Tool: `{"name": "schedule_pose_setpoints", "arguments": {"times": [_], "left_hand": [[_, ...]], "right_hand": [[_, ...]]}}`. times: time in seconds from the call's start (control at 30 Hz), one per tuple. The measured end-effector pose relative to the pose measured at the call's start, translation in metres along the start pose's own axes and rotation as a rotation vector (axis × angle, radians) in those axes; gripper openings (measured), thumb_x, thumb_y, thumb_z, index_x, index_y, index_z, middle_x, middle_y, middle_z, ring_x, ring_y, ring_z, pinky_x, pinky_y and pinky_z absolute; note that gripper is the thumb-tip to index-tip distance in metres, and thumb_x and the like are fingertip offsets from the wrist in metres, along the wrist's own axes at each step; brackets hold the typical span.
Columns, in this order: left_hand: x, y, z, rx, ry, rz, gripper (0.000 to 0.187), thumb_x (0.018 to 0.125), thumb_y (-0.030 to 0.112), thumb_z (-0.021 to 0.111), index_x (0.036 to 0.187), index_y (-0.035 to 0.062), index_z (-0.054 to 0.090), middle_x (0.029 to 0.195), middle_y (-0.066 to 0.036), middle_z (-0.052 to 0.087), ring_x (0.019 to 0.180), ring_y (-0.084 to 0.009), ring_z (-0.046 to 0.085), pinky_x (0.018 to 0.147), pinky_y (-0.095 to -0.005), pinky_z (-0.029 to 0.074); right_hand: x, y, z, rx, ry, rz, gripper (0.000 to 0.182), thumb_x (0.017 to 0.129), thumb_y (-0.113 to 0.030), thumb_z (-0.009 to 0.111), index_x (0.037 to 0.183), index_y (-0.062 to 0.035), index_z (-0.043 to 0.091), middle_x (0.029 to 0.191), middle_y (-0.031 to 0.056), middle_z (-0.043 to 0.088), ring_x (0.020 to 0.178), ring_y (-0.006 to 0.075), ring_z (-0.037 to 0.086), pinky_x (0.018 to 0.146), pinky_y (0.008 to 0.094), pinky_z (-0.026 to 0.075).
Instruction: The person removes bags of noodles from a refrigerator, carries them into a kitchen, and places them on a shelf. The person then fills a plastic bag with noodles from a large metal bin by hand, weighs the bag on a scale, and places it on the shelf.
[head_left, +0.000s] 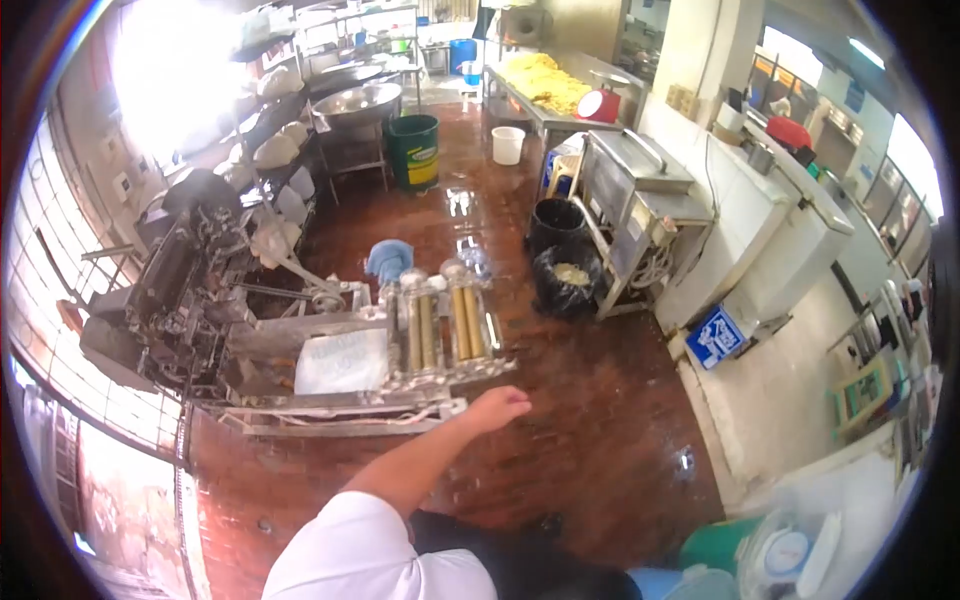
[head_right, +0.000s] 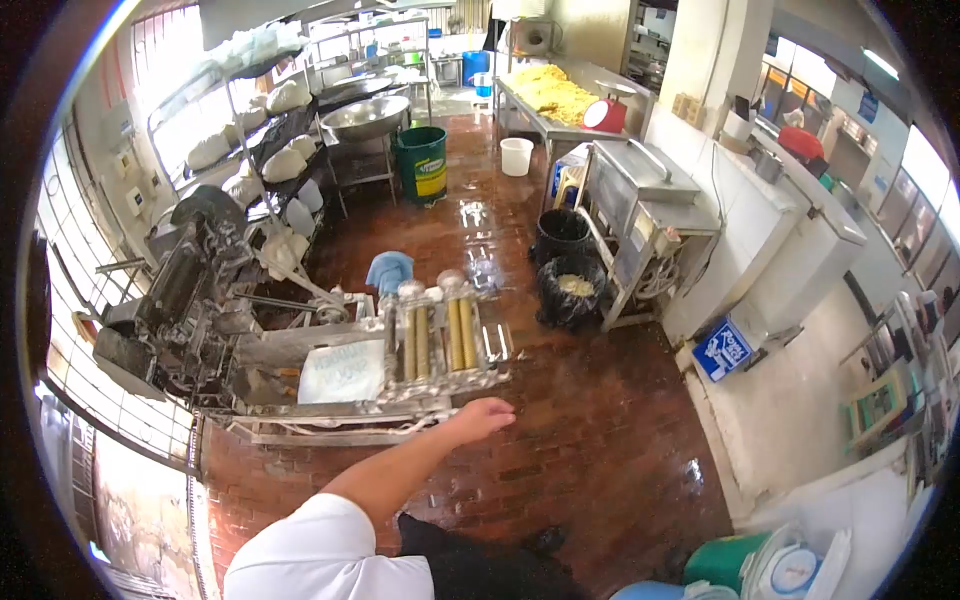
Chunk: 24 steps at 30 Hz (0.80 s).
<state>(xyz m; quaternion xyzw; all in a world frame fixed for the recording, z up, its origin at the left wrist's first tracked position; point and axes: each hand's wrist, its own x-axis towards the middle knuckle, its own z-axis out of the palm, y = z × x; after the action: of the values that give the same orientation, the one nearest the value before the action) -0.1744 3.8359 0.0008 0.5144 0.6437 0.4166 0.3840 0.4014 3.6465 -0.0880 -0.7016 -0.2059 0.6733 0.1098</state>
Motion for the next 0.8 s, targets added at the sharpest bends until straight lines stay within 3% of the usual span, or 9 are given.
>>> {"name": "schedule_pose_setpoints", "arguments": {"times": [0.13,0.2,0.27,0.37,0.43,0.53,0.6,0.73,0.8], "left_hand": [[-0.001,-0.023,0.029,0.226,-0.092,-0.46,0.039,0.083,0.04,0.063,0.099,0.0038,0.069,0.088,-0.014,0.069,0.08,-0.0242,0.066,0.073,-0.0372,0.052],[-0.019,-0.062,0.061,0.113,-0.206,-0.262,0.04,0.082,0.04,0.063,0.098,0.0039,0.07,0.089,-0.016,0.069,0.085,-0.0268,0.066,0.078,-0.0375,0.051],[-0.021,-0.039,0.071,0.023,-0.283,-0.495,0.041,0.082,0.041,0.064,0.099,0.0038,0.07,0.094,-0.017,0.069,0.091,-0.0289,0.066,0.083,-0.038,0.05],[0.003,-0.055,0.084,0.019,-0.084,-0.582,0.041,0.081,0.041,0.065,0.099,0.0035,0.07,0.095,-0.017,0.069,0.091,-0.0307,0.066,0.082,-0.0387,0.05],[0.032,-0.061,0.081,0.003,-0.107,-0.543,0.041,0.082,0.04,0.065,0.099,0.0035,0.069,0.094,-0.017,0.069,0.091,-0.0304,0.066,0.082,-0.0389,0.05],[0.12,-0.052,0.06,-0.043,-0.139,-0.513,0.041,0.082,0.04,0.064,0.099,0.0032,0.069,0.094,-0.017,0.069,0.09,-0.0306,0.066,0.081,-0.0392,0.051],[0.18,-0.051,0.051,-0.011,-0.07,-0.438,0.04,0.082,0.039,0.064,0.099,0.0027,0.068,0.094,-0.017,0.069,0.089,-0.0306,0.066,0.08,-0.0393,0.051],[0.28,-0.012,-0.003,-0.033,0.12,-0.301,0.039,0.083,0.036,0.065,0.103,0.0028,0.067,0.096,-0.016,0.069,0.088,-0.0294,0.066,0.08,-0.0387,0.052],[0.319,0.01,-0.033,-0.146,0.047,-0.345,0.045,0.088,0.035,0.063,0.115,0.0002,0.061,0.108,-0.014,0.068,0.103,-0.0257,0.063,0.088,-0.0366,0.049]], "right_hand": [[0.058,-0.151,-0.072,-0.041,-0.088,-0.118,0.041,0.091,-0.032,0.058,0.122,-0.0038,0.056,0.104,0.0131,0.064,0.084,0.0244,0.061,0.066,0.0365,0.05],[0.092,-0.236,-0.1,-0.057,-0.161,-0.191,0.04,0.091,-0.031,0.057,0.119,-0.0024,0.058,0.1,0.0131,0.065,0.078,0.0246,0.062,0.061,0.0357,0.051],[0.208,-0.322,-0.14,-0.375,-0.03,-0.116,0.016,0.09,-0.025,0.055,0.09,-0.0092,0.057,0.067,0.01,0.059,0.062,0.0296,0.06,0.047,0.0405,0.049],[0.229,-0.442,-0.105,-0.167,0.058,-0.068,0.01,0.089,-0.021,0.055,0.09,-0.0115,0.057,0.067,0.0096,0.059,0.058,0.0269,0.059,0.044,0.0383,0.046],[0.266,-0.504,-0.096,-0.033,-0.034,-0.227,0.009,0.09,-0.021,0.053,0.091,-0.0123,0.056,0.066,0.0087,0.057,0.057,0.024,0.057,0.041,0.036,0.043],[0.176,-0.572,0.036,-0.219,0.121,-0.329,0.022,0.089,-0.025,0.057,0.102,-0.0073,0.058,0.076,0.0066,0.061,0.056,0.0158,0.057,0.044,0.0298,0.044],[0.205,-0.598,0.057,-0.531,-0.128,-0.236,0.018,0.092,-0.026,0.053,0.085,-0.0105,0.059,0.078,0.0112,0.063,0.066,0.022,0.062,0.052,0.0338,0.049],[0.277,-0.625,0.08,-0.767,-0.312,-0.202,0.024,0.094,-0.027,0.05,0.091,-0.0078,0.064,0.089,0.0157,0.066,0.078,0.0271,0.066,0.067,0.0375,0.053],[0.281,-0.64,0.092,-1.755,0.121,-0.514,0.028,0.095,-0.029,0.048,0.106,-0.0092,0.065,0.095,0.0163,0.068,0.093,0.031,0.066,0.081,0.0405,0.052]]}}
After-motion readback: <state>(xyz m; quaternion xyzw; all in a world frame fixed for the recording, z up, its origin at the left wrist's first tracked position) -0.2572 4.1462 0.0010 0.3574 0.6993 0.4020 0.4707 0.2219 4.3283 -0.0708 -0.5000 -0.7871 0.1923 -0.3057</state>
